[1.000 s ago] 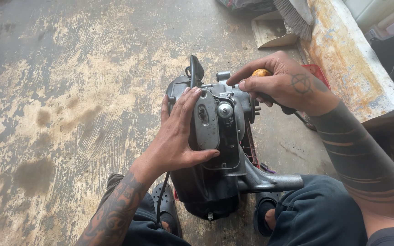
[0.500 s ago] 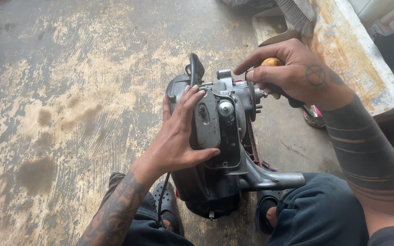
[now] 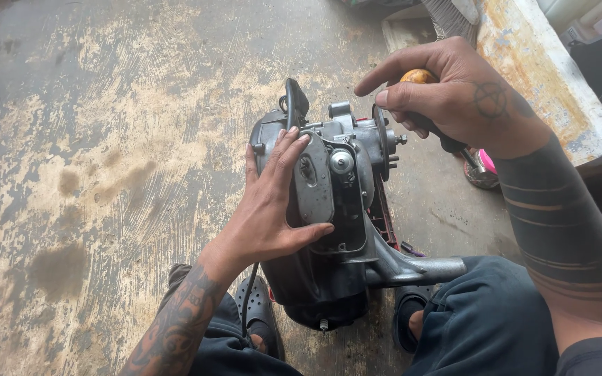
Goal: The person sits on the floor and uses a screwdriver to remove a metal cover from a small engine. They then use the screwdriver to adjust internal components and reattach the cover.
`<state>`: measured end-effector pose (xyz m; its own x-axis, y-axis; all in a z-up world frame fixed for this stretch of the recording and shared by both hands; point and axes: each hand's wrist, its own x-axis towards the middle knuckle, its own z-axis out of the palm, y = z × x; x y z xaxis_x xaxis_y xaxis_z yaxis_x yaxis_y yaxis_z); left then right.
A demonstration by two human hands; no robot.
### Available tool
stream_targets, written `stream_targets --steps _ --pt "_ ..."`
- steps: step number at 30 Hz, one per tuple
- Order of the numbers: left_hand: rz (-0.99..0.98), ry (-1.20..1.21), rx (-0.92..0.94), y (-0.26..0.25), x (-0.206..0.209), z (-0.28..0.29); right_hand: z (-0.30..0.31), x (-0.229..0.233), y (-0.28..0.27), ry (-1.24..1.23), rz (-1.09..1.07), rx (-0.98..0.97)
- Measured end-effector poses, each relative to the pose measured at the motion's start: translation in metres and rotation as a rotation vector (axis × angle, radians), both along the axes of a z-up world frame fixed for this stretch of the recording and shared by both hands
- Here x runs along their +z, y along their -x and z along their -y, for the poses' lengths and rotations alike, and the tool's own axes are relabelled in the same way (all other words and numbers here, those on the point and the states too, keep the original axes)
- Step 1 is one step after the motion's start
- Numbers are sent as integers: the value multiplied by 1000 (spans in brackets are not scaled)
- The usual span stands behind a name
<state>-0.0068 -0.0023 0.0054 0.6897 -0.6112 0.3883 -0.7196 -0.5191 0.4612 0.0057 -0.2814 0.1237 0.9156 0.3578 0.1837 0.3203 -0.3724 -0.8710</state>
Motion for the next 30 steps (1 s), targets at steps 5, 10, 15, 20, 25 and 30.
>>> stream_targets --steps 5,10,15,20,25,30 --pt "14 14 34 -1 -2 0 0 3 3 40 54 -7" --pt "-22 -17 13 1 3 -1 0 9 9 47 86 -18" --pt "1 -109 55 2 7 1 2 18 20 48 220 34" --pt "-39 -119 46 1 14 -3 14 21 30 29 236 9" --pt "52 -67 139 -5 21 -2 33 21 36 45 270 5" --pt "-26 8 241 -9 22 10 47 21 43 8 147 -103"
